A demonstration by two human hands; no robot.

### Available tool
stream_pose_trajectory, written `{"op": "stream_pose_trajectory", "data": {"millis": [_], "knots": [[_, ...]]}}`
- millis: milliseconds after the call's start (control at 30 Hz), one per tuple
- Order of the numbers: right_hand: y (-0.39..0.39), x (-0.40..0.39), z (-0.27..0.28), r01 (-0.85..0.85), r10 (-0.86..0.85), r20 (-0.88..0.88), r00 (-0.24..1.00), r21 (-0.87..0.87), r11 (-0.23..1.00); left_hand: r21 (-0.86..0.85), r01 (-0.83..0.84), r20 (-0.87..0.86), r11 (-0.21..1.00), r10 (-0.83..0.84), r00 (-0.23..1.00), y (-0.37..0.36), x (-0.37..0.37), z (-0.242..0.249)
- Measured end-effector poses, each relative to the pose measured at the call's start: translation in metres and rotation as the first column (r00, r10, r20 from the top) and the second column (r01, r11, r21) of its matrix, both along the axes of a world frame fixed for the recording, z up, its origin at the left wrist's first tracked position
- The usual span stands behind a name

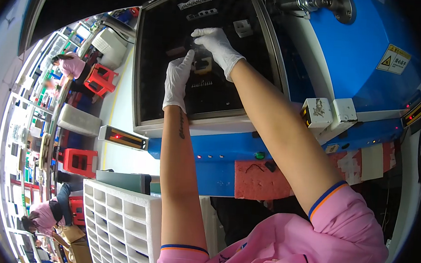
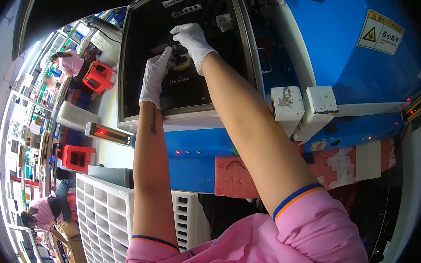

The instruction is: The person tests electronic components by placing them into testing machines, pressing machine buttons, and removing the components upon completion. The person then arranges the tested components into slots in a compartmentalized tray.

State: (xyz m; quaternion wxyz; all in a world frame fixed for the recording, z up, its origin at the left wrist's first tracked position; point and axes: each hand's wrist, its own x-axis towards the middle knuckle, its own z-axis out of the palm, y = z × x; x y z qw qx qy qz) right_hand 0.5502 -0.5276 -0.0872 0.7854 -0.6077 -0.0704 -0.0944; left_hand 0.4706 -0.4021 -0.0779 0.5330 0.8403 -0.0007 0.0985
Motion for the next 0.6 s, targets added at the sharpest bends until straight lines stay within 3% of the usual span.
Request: {"op": "stream_pose_trajectory", "data": {"millis": [600], "knots": [[-0.001, -0.002, -0.003, -0.029, 0.010, -0.133, 0.991, -0.137, 0.990, 0.085, -0.038, 0.021, 0.996, 0.036, 0.999, 0.002, 0.007, -0.008]]}}
